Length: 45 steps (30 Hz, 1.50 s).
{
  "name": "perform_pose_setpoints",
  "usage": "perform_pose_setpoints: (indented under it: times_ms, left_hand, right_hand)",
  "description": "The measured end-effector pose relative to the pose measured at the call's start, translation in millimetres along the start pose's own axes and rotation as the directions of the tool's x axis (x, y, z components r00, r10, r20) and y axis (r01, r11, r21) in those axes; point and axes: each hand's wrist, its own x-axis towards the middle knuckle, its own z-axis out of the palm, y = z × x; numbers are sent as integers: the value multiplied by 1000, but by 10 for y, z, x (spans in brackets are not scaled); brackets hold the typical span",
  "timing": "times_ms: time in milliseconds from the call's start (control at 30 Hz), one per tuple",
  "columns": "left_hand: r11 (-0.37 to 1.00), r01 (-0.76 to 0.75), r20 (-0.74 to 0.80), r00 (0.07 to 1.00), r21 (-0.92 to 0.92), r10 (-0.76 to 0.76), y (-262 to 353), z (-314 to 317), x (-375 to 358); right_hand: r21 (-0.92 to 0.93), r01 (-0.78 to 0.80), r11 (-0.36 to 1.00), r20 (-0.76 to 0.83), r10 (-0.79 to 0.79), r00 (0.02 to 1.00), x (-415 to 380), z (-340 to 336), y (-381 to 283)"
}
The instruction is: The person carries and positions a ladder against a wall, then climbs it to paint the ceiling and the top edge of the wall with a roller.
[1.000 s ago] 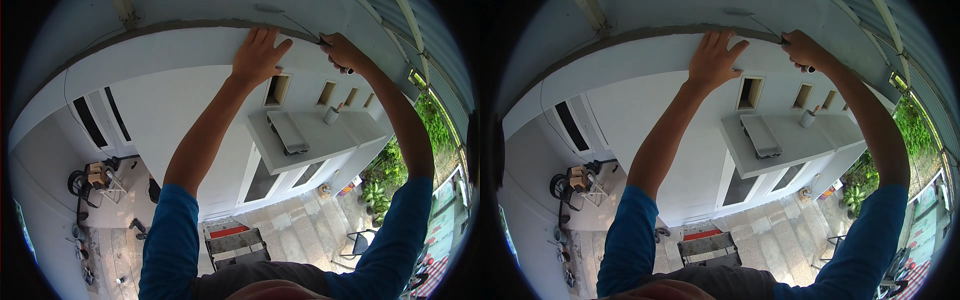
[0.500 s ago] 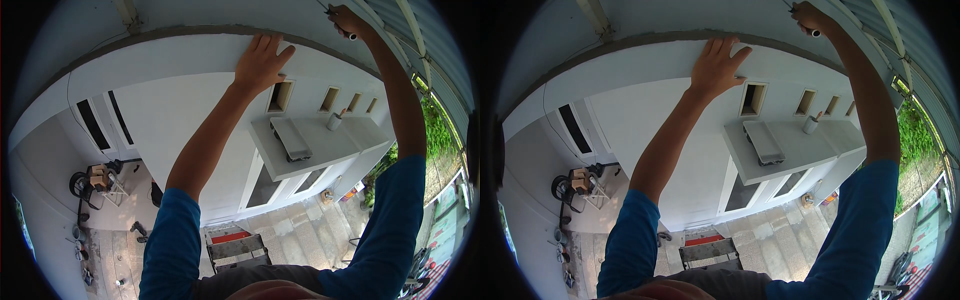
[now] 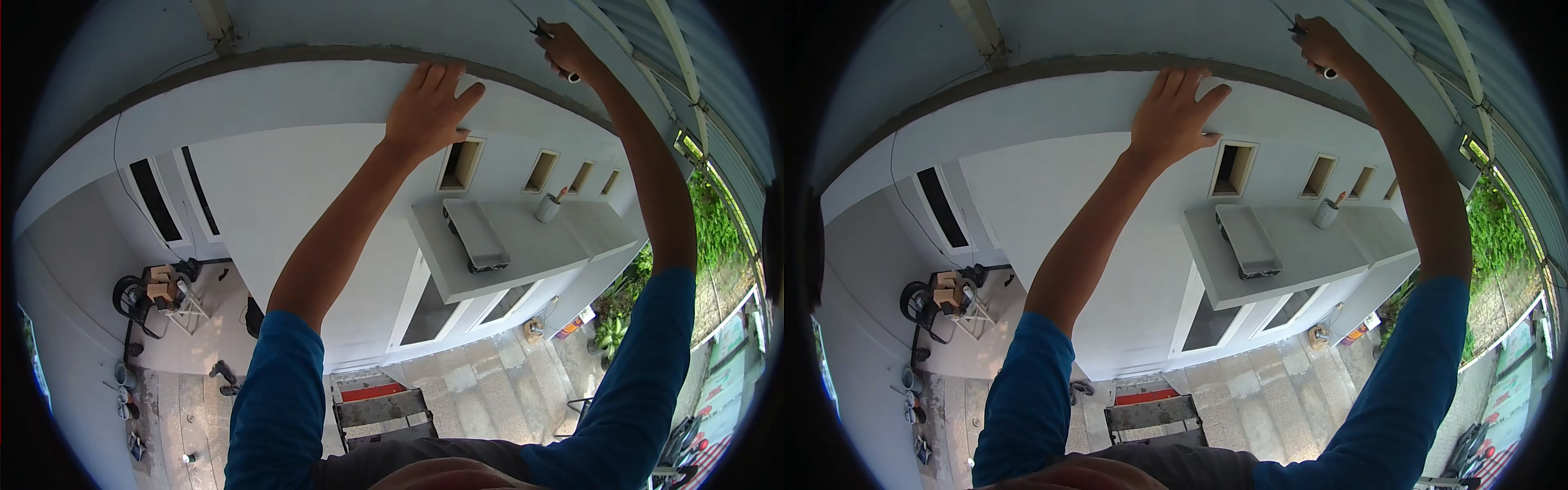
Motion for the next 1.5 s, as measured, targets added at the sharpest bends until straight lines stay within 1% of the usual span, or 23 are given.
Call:
perform_pose_setpoints:
  times_ms: [33, 67, 100, 133, 167, 200, 300, 333, 400, 433, 500, 567, 667, 733, 800, 933, 1000, 1033, 1100, 1167, 1300, 1400, 1500]
  left_hand:
    - [1000, 4, 5, 1000, 4, -4, 15, -5, -7]
    - [1000, 8, 9, 1000, -3, -8, 17, -6, -3]
    - [1000, 9, 13, 1000, -10, -8, 5, -7, 4]
    - [1000, 4, 23, 1000, -8, -4, 2, -1, 5]
    - [1000, 2, 13, 1000, -6, -2, 5, 13, 2]
    - [1000, 3, 2, 1000, -4, -3, 1, 20, -4]
    - [1000, 9, 4, 1000, 12, -9, 9, 10, -3]
    - [1000, 9, 5, 1000, 7, -9, 11, 18, -11]
    - [1000, 11, 13, 1000, 10, -11, -2, 31, -8]
    - [1000, 11, 8, 1000, 9, -11, 8, 31, 0]
    - [1000, 18, 19, 1000, 23, -18, 12, 21, -10]
    - [1000, 19, 20, 1000, 23, -19, 2, 28, -5]
    - [999, 21, 30, 999, 26, -21, 14, 18, -17]
    - [999, 17, 37, 999, 31, -18, 8, 9, -12]
    - [1000, 13, 34, 999, 18, -13, -3, 14, -7]
    - [1000, 13, 35, 999, 20, -14, 10, 4, -9]
    - [1000, 16, 26, 1000, 11, -16, 4, 11, -8]
    - [1000, 15, 27, 1000, 7, -15, 11, 9, -14]
    - [1000, 17, 26, 1000, 0, -17, 14, -7, -1]
    - [1000, 18, 20, 1000, -1, -18, 8, -1, -3]
    - [1000, 30, 29, 999, -7, -30, 28, -21, 4]
    - [1000, 29, 11, 1000, -3, -29, 20, 16, -10]
    - [1000, 14, 17, 1000, -7, -14, 10, -21, -3]
  right_hand:
    - [3, 3, 1000, 6, -3, 1000, 499, -83, 424]
    - [217, -204, 955, 194, 162, 968, 902, -86, 713]
    - [375, -426, 824, 403, 269, 875, 1468, -9, 818]
    - [382, -429, 818, 408, 267, 873, 1038, -55, 720]
    - [134, -209, 969, 192, 182, 964, 781, -40, 456]
    - [-176, -12, 984, 10, 14, 1000, 180, 131, -118]
    - [-279, 19, 960, 123, 16, 992, -573, 161, -209]
    - [-280, 15, 960, 124, 21, 992, -703, 114, -220]
    - [-290, -31, 957, 260, 110, 959, -874, -2, -218]
    - [-293, -32, 955, 256, 110, 960, -917, -31, -201]
    - [-225, -74, 972, 371, 155, 916, -963, -49, -156]
    - [-177, -107, 978, 368, 166, 915, -973, -8, -87]
    - [-122, -109, 987, 330, 144, 933, -919, 2, -56]
    - [-37, -72, 997, 191, 78, 979, -761, 78, -56]
    - [42, -18, 999, 148, 12, 989, -415, 86, -10]
    - [51, -16, 999, 17, 15, 1000, 88, 103, -42]
    - [-126, 11, 992, 42, -6, 999, -37, 122, -112]
    - [-127, 7, 992, 42, -2, 999, -221, 83, -147]
    - [-233, 12, 972, 235, 45, 971, -687, -22, -255]
    - [-245, -60, 968, 355, 147, 923, -938, -49, -262]
    - [-181, -49, 982, 354, 111, 929, -1022, 63, -161]
    - [-95, -39, 995, 156, 54, 986, -865, 169, -139]
    - [-10, 68, 998, 19, -68, 998, -77, 338, -240]
